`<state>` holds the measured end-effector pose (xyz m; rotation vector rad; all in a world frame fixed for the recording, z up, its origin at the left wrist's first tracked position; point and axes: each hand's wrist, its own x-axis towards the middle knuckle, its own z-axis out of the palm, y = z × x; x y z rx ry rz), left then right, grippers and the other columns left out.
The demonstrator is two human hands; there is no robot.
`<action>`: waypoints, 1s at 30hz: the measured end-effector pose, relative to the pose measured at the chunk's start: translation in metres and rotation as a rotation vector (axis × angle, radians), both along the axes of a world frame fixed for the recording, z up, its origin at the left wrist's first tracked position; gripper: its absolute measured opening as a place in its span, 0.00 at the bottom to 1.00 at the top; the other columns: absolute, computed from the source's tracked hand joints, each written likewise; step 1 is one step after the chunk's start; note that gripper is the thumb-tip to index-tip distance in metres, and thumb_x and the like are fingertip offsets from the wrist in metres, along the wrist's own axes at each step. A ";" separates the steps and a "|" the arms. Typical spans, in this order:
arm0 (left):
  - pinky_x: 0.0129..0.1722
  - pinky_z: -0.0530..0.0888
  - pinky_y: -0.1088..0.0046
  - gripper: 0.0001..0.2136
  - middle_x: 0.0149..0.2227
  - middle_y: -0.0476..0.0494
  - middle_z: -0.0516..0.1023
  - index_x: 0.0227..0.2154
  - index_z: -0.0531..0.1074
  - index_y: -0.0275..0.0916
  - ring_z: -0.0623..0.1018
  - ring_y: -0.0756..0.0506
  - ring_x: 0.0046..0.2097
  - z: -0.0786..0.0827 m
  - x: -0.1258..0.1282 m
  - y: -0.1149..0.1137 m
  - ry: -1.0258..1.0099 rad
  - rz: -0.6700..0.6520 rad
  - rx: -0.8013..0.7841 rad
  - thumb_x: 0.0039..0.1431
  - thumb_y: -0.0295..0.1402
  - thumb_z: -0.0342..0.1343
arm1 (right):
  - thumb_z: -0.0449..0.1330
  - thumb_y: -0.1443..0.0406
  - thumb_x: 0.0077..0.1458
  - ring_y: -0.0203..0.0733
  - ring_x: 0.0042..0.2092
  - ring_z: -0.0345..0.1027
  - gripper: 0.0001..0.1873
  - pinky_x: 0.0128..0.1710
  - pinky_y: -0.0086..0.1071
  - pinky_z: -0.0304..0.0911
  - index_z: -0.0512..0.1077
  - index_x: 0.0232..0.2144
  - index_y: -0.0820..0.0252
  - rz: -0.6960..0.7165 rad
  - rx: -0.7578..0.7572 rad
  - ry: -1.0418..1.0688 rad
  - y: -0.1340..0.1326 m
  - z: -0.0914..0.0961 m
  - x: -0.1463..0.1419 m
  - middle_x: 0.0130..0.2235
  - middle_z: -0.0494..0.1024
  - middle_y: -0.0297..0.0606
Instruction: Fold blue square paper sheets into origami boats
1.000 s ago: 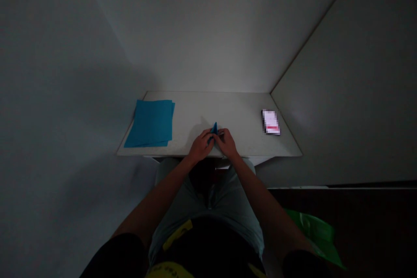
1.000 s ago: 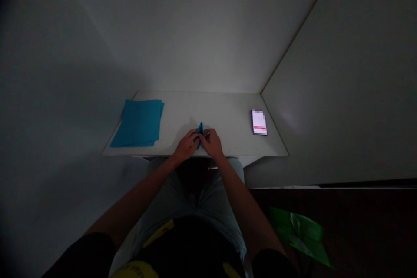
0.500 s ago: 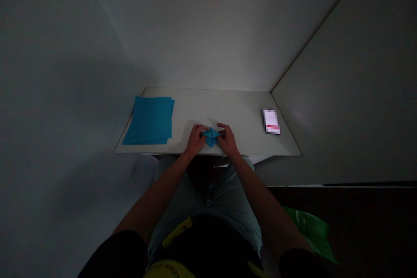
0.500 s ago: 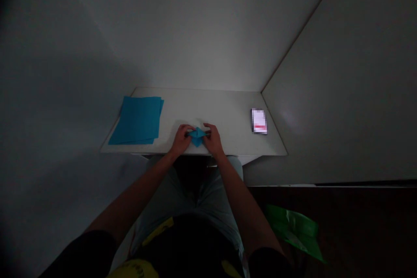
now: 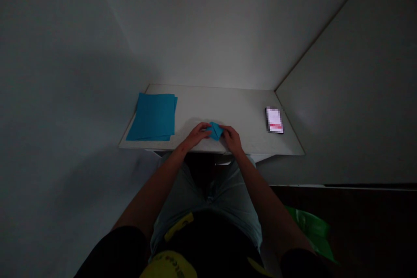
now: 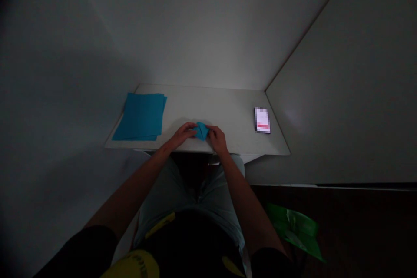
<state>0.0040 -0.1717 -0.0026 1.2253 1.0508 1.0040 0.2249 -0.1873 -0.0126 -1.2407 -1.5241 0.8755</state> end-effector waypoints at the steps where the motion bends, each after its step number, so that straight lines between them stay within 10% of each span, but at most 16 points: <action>1: 0.44 0.83 0.66 0.18 0.53 0.39 0.83 0.49 0.76 0.40 0.84 0.45 0.45 -0.001 0.000 -0.001 -0.010 0.017 0.001 0.56 0.35 0.70 | 0.54 0.51 0.67 0.46 0.44 0.79 0.22 0.50 0.43 0.75 0.82 0.50 0.53 0.003 0.003 0.001 0.000 0.001 0.000 0.49 0.86 0.42; 7: 0.46 0.82 0.63 0.22 0.43 0.40 0.86 0.50 0.79 0.38 0.85 0.43 0.43 -0.006 0.001 -0.001 0.024 0.015 0.058 0.54 0.40 0.73 | 0.66 0.45 0.59 0.43 0.36 0.74 0.27 0.39 0.36 0.73 0.79 0.53 0.53 0.032 -0.065 0.038 0.002 0.007 -0.004 0.38 0.83 0.35; 14: 0.43 0.83 0.63 0.17 0.37 0.43 0.86 0.36 0.85 0.39 0.84 0.41 0.40 0.001 0.005 0.004 0.048 0.099 0.010 0.58 0.50 0.70 | 0.64 0.40 0.59 0.41 0.30 0.67 0.25 0.33 0.34 0.66 0.79 0.32 0.53 0.028 -0.116 0.030 0.010 0.017 -0.007 0.28 0.77 0.31; 30: 0.53 0.84 0.59 0.20 0.41 0.46 0.80 0.39 0.68 0.41 0.83 0.46 0.45 0.000 0.011 -0.003 -0.257 0.435 -0.023 0.63 0.51 0.66 | 0.61 0.35 0.58 0.44 0.34 0.76 0.29 0.39 0.38 0.75 0.60 0.36 0.49 -0.200 -0.098 0.347 0.012 0.003 -0.007 0.31 0.74 0.30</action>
